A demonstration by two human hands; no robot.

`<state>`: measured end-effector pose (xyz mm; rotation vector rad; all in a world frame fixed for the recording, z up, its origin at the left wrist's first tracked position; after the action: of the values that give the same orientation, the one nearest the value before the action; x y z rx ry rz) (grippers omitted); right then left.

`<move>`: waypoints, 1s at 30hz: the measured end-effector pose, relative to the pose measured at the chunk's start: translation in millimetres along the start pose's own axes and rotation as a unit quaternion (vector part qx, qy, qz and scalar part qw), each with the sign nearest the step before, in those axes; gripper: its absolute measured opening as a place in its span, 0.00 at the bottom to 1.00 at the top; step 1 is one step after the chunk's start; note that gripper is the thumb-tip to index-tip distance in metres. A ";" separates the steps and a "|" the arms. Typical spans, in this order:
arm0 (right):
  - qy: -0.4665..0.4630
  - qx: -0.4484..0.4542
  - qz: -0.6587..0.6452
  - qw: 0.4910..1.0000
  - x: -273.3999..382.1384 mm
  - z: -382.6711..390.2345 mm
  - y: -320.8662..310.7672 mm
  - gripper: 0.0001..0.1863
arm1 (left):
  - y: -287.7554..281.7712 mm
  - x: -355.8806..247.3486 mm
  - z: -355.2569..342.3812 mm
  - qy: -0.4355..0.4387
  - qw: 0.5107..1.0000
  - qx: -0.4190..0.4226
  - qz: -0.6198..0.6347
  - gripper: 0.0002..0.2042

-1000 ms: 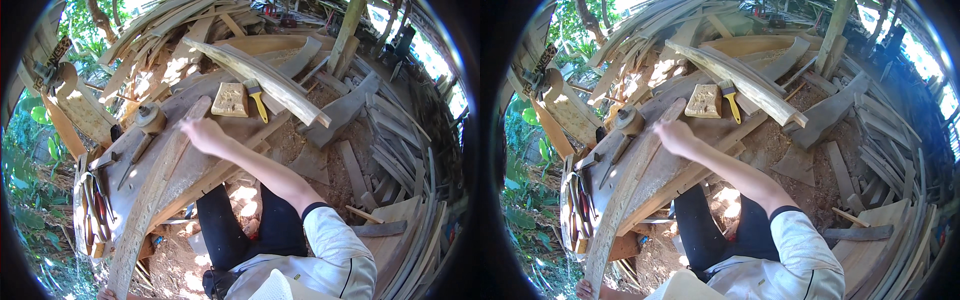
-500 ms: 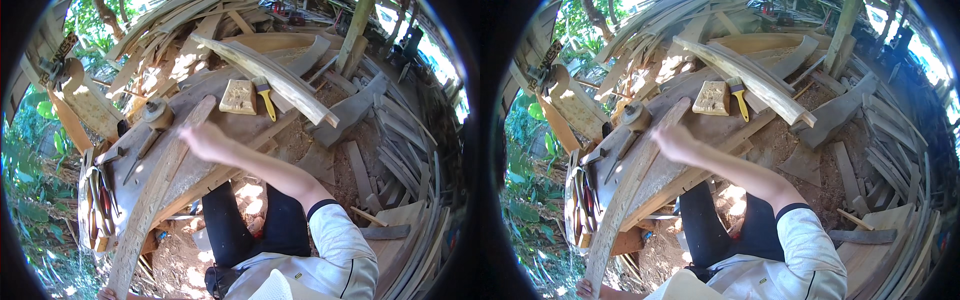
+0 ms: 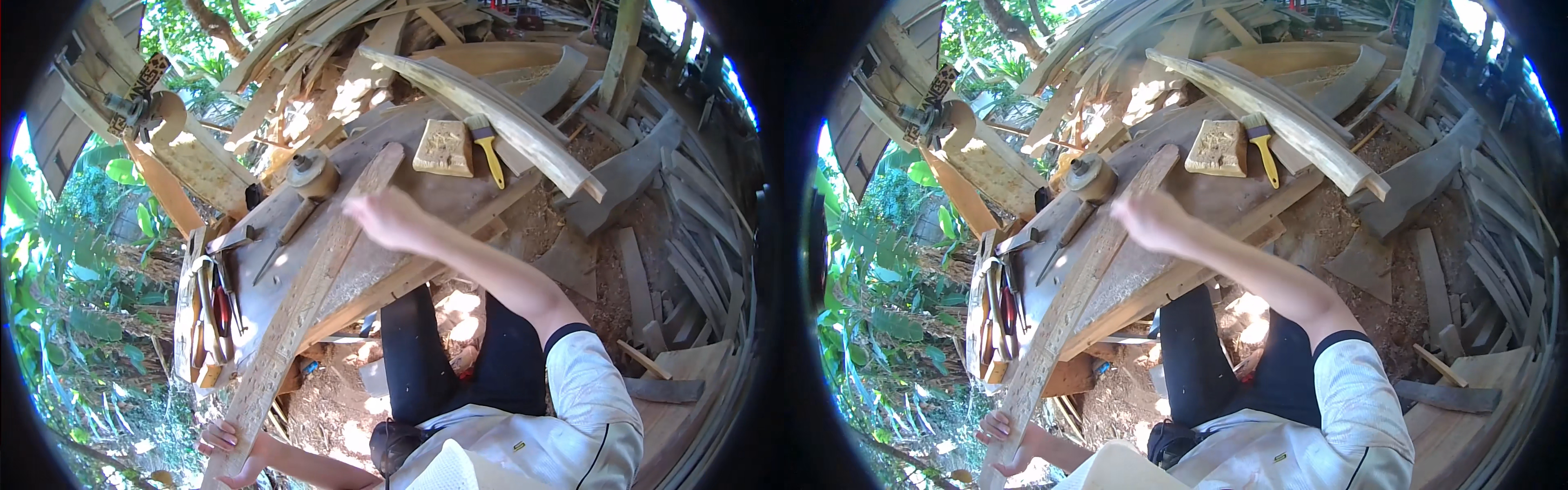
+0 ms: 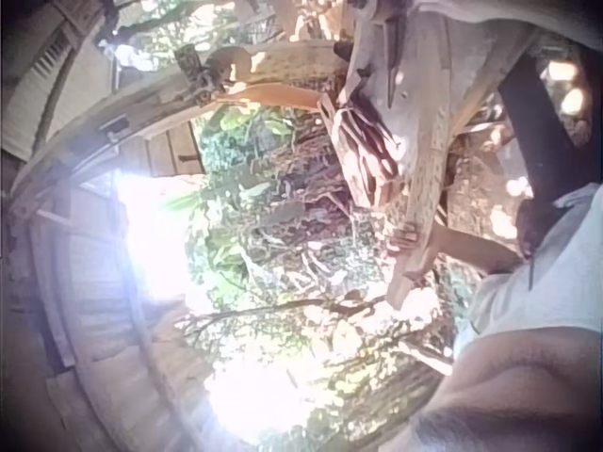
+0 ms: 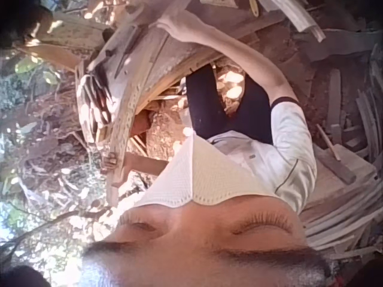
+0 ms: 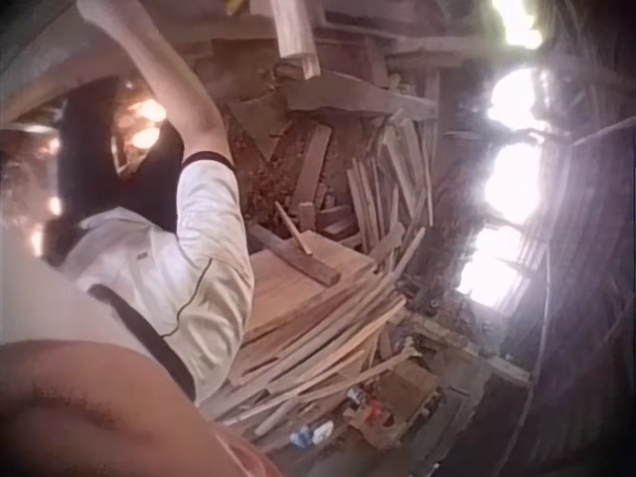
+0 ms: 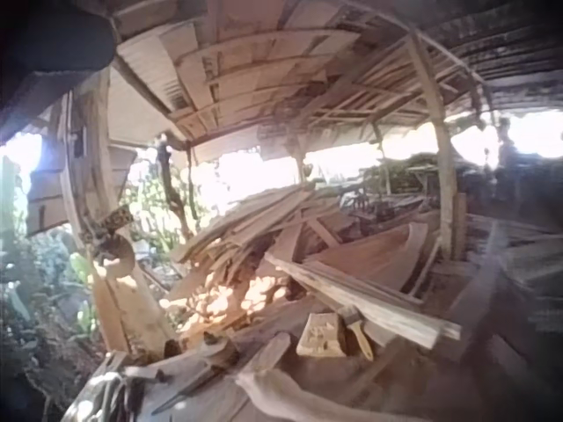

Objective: The person uses a hammer and chisel to carve a long wooden plank on a workbench. After chiseling, the person uses a brush to sweep away wood shavings and then smooths the surface with a sanding disc.

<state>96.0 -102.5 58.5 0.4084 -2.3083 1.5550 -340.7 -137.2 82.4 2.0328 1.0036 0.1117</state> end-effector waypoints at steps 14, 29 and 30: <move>-0.002 -0.065 0.105 0.992 -25.2 -25.9 16.5 0.05 | -106.8 -5.8 -50.0 -0.046 0.962 0.209 0.167 0.20; -0.022 -0.070 0.009 0.997 14.3 13.7 27.8 0.11 | -65.7 29.0 -29.6 -0.022 0.988 0.152 0.017 0.20; -0.043 -0.081 -0.010 0.996 34.0 22.0 25.5 0.12 | -67.9 27.7 -29.7 -0.018 0.989 0.150 0.009 0.20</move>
<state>52.3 -115.5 43.7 0.4626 -2.4652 1.3522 -375.8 -77.0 45.0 2.3062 1.0285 -0.0713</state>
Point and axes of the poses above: each hand's wrist, its own z-axis away from the middle knuckle, its own y-axis out of the palm, x = y × z, the point moved 3 cm from there along -z, towards the middle knuckle, and after that the axes turned 6 degrees about z, right-handed, at the moved point
